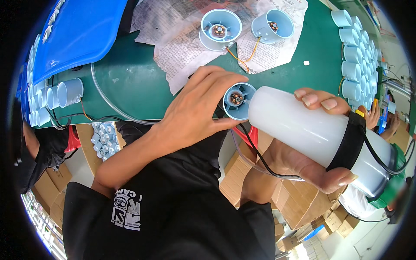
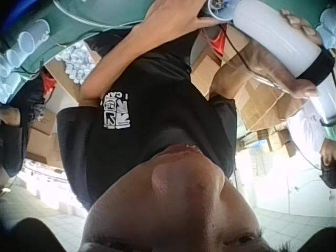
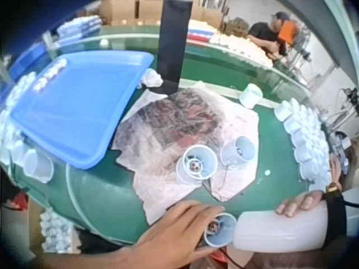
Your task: Apply adhesive or sealant using a handheld dispenser to small electronic components and assemble them on a production line.
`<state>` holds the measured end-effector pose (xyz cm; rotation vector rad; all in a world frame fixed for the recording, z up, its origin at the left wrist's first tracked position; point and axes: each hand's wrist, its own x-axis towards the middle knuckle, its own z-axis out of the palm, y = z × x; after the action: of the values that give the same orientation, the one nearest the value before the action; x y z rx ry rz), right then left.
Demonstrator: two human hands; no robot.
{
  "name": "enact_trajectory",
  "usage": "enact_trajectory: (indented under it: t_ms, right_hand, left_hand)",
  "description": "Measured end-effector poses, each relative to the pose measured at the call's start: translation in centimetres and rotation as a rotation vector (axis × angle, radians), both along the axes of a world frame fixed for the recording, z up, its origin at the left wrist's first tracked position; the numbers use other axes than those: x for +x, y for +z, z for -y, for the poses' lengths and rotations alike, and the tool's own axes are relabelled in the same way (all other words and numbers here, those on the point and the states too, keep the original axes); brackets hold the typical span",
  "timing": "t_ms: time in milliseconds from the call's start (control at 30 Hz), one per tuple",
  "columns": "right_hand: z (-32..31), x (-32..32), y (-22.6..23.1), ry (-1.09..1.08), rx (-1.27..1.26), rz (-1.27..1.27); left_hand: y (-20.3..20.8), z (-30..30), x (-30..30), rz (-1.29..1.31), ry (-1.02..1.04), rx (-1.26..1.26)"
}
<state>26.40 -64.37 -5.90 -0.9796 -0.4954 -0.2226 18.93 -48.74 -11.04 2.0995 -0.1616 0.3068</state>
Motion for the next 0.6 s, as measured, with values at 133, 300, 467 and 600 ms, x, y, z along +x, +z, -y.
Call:
enact_trajectory:
  t_ms: [133,300,467,600]
  right_hand:
    - [0.1,0.0,-0.2,-0.053,-0.008,-0.012]
    - [-0.2,-0.1,-0.2,-0.035,-0.001,0.025]
    - [2.4,-0.8,1.0,0.09,0.124,-0.001]
    - [5.0,-0.8,2.6,-0.173,0.341,-0.064]
  left_hand:
    - [0.1,0.0,0.0,0.006,0.011,-0.005]
    - [0.0,-0.1,0.0,0.015,0.015,-0.001]
    - [0.4,0.0,0.2,-0.005,0.0,-0.012]
    - [2.4,-0.3,0.1,0.036,-0.009,-0.099]
